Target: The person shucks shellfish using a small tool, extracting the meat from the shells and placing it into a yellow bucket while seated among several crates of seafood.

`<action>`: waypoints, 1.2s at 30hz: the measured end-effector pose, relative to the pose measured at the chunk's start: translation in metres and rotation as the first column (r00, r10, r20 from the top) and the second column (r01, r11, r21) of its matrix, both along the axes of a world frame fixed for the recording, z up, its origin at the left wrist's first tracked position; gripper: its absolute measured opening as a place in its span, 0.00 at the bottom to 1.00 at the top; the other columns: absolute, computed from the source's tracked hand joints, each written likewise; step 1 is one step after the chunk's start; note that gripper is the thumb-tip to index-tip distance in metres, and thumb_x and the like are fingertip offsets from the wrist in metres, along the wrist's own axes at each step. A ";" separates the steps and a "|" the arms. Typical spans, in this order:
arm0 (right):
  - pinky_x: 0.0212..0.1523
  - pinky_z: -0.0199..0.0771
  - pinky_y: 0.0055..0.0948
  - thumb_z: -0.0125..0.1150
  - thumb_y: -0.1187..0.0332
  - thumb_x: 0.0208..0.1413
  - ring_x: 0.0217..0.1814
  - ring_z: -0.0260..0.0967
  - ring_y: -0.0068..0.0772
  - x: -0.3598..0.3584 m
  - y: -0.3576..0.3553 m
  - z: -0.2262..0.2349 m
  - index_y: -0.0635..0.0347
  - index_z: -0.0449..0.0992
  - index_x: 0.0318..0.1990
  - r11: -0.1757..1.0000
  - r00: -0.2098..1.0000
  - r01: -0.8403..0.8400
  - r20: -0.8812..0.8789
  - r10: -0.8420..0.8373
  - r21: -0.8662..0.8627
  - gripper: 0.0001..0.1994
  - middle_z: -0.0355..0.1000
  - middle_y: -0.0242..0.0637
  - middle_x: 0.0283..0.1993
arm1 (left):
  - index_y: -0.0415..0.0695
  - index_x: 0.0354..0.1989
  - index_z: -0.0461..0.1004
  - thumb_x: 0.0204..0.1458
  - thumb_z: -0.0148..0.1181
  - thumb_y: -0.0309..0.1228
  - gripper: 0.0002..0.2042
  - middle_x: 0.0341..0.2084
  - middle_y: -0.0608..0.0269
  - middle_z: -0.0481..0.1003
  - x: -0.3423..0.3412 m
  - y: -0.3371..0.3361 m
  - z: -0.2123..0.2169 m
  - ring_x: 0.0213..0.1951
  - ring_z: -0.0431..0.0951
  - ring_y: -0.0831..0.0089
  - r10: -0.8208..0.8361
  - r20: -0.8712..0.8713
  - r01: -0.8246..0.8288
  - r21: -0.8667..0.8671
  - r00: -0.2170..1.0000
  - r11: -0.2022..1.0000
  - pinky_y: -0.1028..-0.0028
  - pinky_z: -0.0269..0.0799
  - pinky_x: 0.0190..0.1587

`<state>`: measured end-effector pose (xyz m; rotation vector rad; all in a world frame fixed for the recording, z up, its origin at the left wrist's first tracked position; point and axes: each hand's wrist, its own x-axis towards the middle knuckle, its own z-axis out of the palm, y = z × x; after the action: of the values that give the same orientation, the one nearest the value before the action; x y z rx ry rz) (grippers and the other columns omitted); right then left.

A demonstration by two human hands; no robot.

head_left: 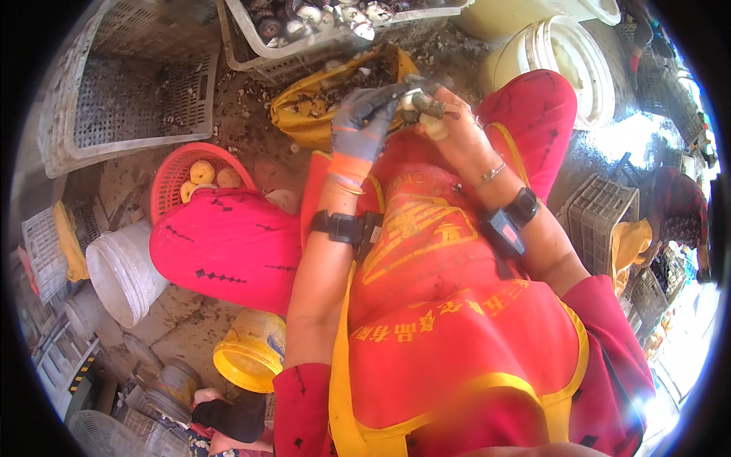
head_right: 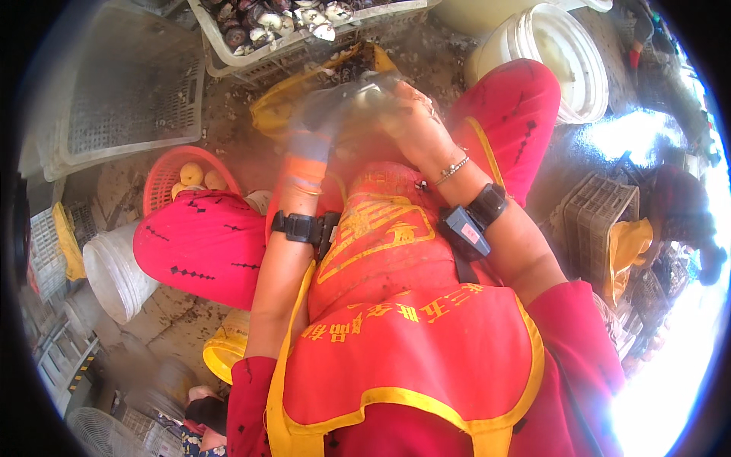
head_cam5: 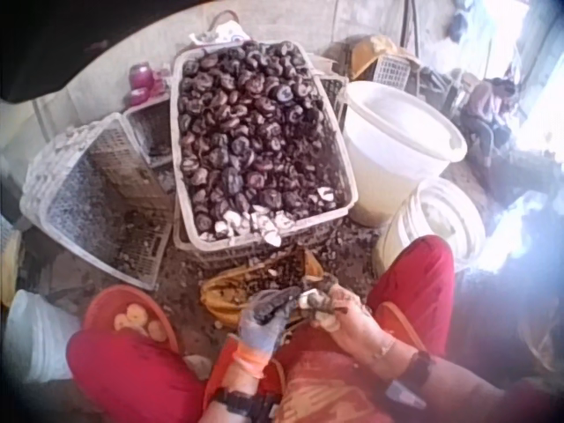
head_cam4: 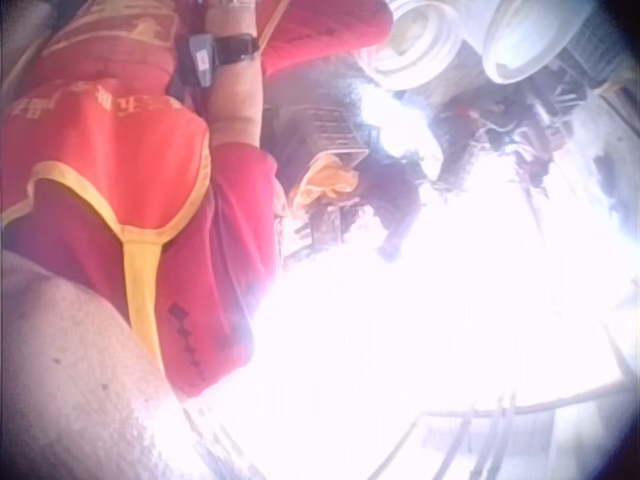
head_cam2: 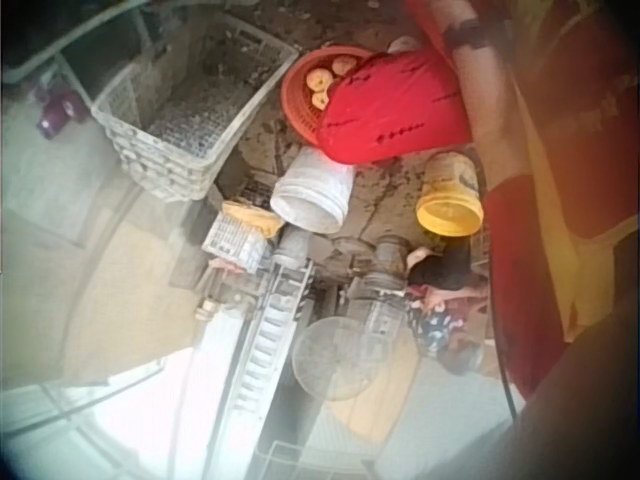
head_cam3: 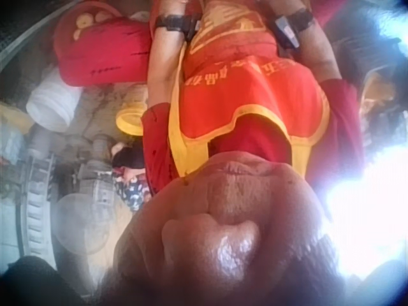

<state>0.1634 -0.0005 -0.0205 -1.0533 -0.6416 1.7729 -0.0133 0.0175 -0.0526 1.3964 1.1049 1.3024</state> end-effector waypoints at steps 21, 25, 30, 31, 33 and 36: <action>0.37 0.71 0.37 0.57 0.65 0.45 0.35 0.71 0.42 -0.005 0.174 0.076 0.64 0.72 0.39 0.725 -0.192 -0.646 0.869 -0.457 0.238 0.15 0.72 0.46 0.34 | 0.43 0.44 0.74 0.49 0.60 0.29 0.13 0.28 0.70 0.73 -0.013 -0.004 -0.002 0.22 0.65 0.86 0.288 0.256 -0.092 -0.581 0.923 0.809 0.83 0.58 0.19; 0.44 0.69 0.39 0.55 0.61 0.43 0.43 0.69 0.48 -0.017 0.188 0.078 0.61 0.72 0.45 0.758 -0.217 -0.634 0.906 -0.363 0.152 0.21 0.72 0.49 0.36 | 0.42 0.45 0.73 0.51 0.56 0.28 0.12 0.30 0.70 0.73 -0.016 0.000 0.007 0.22 0.63 0.86 0.279 0.239 -0.063 -0.644 0.930 0.762 0.84 0.58 0.20; 0.36 0.71 0.35 0.54 0.65 0.47 0.35 0.71 0.44 -0.010 0.133 0.097 0.59 0.73 0.42 0.737 0.218 -0.591 0.944 -0.247 0.329 0.15 0.73 0.46 0.35 | 0.41 0.45 0.73 0.49 0.59 0.28 0.14 0.31 0.65 0.74 -0.017 0.000 0.022 0.26 0.68 0.82 0.326 0.566 0.092 -0.587 0.757 0.804 0.80 0.63 0.24; 0.38 0.71 0.34 0.55 0.69 0.46 0.38 0.71 0.44 -0.010 0.120 0.101 0.58 0.73 0.45 0.752 0.317 -0.573 0.935 -0.162 0.324 0.16 0.73 0.47 0.37 | 0.41 0.45 0.72 0.50 0.59 0.29 0.14 0.31 0.65 0.74 -0.017 0.000 0.023 0.25 0.67 0.82 0.285 0.611 0.140 -0.553 0.738 0.821 0.79 0.63 0.23; 0.33 0.70 0.35 0.56 0.74 0.44 0.31 0.69 0.45 -0.009 0.083 0.072 0.59 0.73 0.42 0.517 0.330 -0.710 0.874 -0.355 0.478 0.14 0.70 0.44 0.30 | 0.41 0.44 0.71 0.51 0.56 0.32 0.13 0.32 0.65 0.74 -0.007 -0.002 0.020 0.24 0.66 0.82 0.252 0.664 0.153 -0.488 0.704 0.859 0.79 0.63 0.23; 0.30 0.67 0.37 0.64 0.69 0.42 0.29 0.66 0.44 -0.016 0.037 0.041 0.61 0.72 0.40 0.589 0.251 -0.717 0.926 -0.281 0.373 0.16 0.66 0.43 0.29 | 0.40 0.42 0.70 0.54 0.52 0.35 0.12 0.33 0.64 0.74 -0.007 -0.001 0.041 0.28 0.71 0.78 0.012 0.583 0.270 -0.394 0.812 0.878 0.79 0.67 0.26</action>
<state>0.1471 0.0365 0.0208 -1.3034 -2.2893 0.5411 -0.0200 0.0160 -0.0118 0.6379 0.8014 1.1434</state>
